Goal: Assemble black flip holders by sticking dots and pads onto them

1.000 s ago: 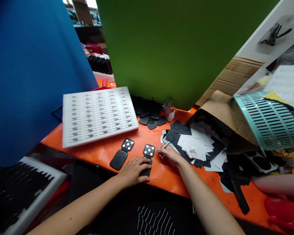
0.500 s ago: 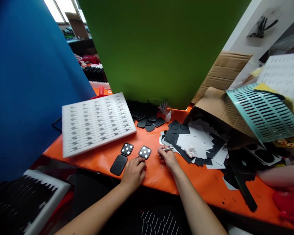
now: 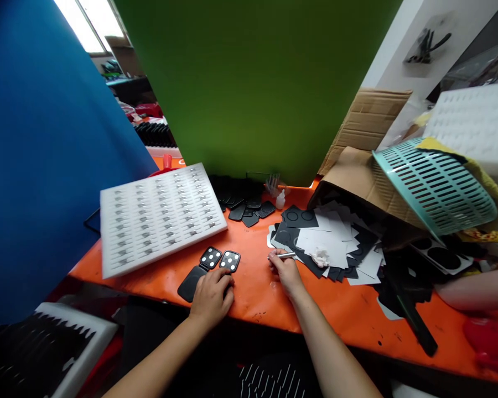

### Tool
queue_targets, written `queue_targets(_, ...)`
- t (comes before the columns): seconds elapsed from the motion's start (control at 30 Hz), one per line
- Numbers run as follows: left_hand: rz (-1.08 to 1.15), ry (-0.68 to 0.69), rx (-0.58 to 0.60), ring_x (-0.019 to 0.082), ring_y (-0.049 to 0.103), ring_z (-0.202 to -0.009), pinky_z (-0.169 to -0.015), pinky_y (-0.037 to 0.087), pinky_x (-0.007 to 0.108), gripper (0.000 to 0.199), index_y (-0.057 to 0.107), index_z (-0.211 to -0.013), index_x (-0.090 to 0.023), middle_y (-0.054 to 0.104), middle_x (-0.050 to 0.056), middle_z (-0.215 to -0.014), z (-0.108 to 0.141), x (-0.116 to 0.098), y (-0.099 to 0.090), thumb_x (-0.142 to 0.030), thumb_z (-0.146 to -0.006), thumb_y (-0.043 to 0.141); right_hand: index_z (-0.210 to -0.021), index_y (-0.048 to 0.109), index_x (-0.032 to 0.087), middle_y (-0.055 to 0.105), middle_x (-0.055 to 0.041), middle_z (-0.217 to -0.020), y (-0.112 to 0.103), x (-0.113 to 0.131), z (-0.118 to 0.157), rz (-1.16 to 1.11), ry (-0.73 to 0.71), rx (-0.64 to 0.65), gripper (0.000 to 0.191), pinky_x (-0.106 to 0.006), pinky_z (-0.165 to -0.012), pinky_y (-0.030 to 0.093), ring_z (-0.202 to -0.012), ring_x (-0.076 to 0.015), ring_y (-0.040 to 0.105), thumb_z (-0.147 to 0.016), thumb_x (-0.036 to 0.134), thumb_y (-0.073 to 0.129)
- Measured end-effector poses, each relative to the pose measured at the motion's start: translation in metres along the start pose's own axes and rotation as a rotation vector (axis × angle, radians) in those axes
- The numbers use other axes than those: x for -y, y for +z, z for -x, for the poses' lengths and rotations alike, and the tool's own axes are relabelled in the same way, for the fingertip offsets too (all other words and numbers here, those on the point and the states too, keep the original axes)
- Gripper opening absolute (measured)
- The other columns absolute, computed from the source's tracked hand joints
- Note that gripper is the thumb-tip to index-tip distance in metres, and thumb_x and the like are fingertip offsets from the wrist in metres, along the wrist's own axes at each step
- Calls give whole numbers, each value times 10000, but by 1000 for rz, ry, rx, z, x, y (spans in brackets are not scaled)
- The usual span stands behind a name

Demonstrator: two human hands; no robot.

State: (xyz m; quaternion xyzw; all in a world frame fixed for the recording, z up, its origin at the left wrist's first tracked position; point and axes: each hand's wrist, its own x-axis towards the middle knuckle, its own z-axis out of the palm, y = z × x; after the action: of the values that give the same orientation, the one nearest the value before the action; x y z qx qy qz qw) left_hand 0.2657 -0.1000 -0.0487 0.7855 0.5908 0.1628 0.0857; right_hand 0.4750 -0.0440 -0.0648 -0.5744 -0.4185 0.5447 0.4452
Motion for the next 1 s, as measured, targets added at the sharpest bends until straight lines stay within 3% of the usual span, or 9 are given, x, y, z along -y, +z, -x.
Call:
queue_targets(0.1, -64, 60, 23, 224, 466, -984, -854, 353, 362, 189, 560, -935, -218, 526, 60, -1085, -35, -1, -14, -206, -803, 425, -748, 495, 190, 523, -16, -629, -12, -13, 12, 283, -138, -136, 275, -264, -549, 396, -576, -153, 493, -734, 464, 490)
queue_targets(0.2, -200, 75, 150, 231, 427, -1074, -900, 327, 342, 315, 488, -1125, -200, 484, 84, -1174, -97, -6, -22, -218, -820, 409, -770, 511, 195, 572, -49, -705, -21, -25, 28, 422, -187, -228, 285, -289, -622, 420, -667, -195, 536, -757, 475, 460)
queue_targets(0.37, -291, -71, 253, 299, 450, -1083, -923, 288, 446, 459, 406, -1219, -71, 502, 196, -1137, -194, -10, -7, -205, -792, 508, -764, 502, 208, 574, -40, -693, -21, -29, 34, 468, -217, -219, 241, -278, -623, 425, -655, -185, 540, -791, 429, 410)
queue_targets(0.57, -321, -258, 350, 221, 566, -918, -798, 441, 423, 501, 335, -1274, -123, 558, 128, -1064, -231, -7, 5, -392, -862, 430, -726, 504, 212, 566, -32, -663, -19, -27, 28, 469, -226, -224, 243, -271, -614, 424, -644, -182, 538, -782, 426, 401)
queue_targets(0.7, -278, -233, 341, 283, 580, -917, -762, 444, 403, 572, 235, -1330, -53, 607, 196, -967, -230, -9, -21, -213, -830, 462, -744, 505, 211, 561, -24, -659, -20, -27, 29, 441, -227, -220, 229, -264, -604, 422, -626, -172, 532, -791, 414, 408)
queue_targets(0.8, -217, -162, 302, 288, 576, -933, -758, 445, 384, 566, 248, -1340, -134, 618, 162, -990, -204, -11, -47, -152, -803, 430, -761, 503, 207, 560, -28, -680, -21, -29, 28, 407, -228, -238, 222, -265, -609, 423, -638, -172, 533, -786, 414, 426)
queue_targets(0.9, -83, -86, 260, 209, 560, -986, -803, 446, 310, 491, 327, -1295, -278, 580, 42, -1125, -144, -13, -47, -153, -821, 358, -824, 485, 200, 557, -31, -710, -22, -32, 25, 350, -201, -304, 238, -268, -614, 430, -637, -168, 534, -765, 429, 457)
queue_targets(0.97, 345, -114, 197, 168, 560, -985, -814, 451, 270, 445, 436, -1216, -243, 562, 24, -1157, -92, -16, -27, -117, -803, 329, -850, 469, 199, 546, -26, -708, -23, -33, 23, 319, -188, -341, 259, -266, -594, 428, -612, -160, 522, -756, 441, 467)
queue_targets(1.0, 522, -187, 243, 150, 600, -881, -737, 485, 256, 449, 417, -1229, -222, 563, 38, -1152, -67, -18, -12, -121, -804, 312, -841, 466, 200, 539, -22, -696, -23, -33, 23, 316, -186, -344, 259, -264, -581, 424, -600, -157, 514, -756, 445, 466)
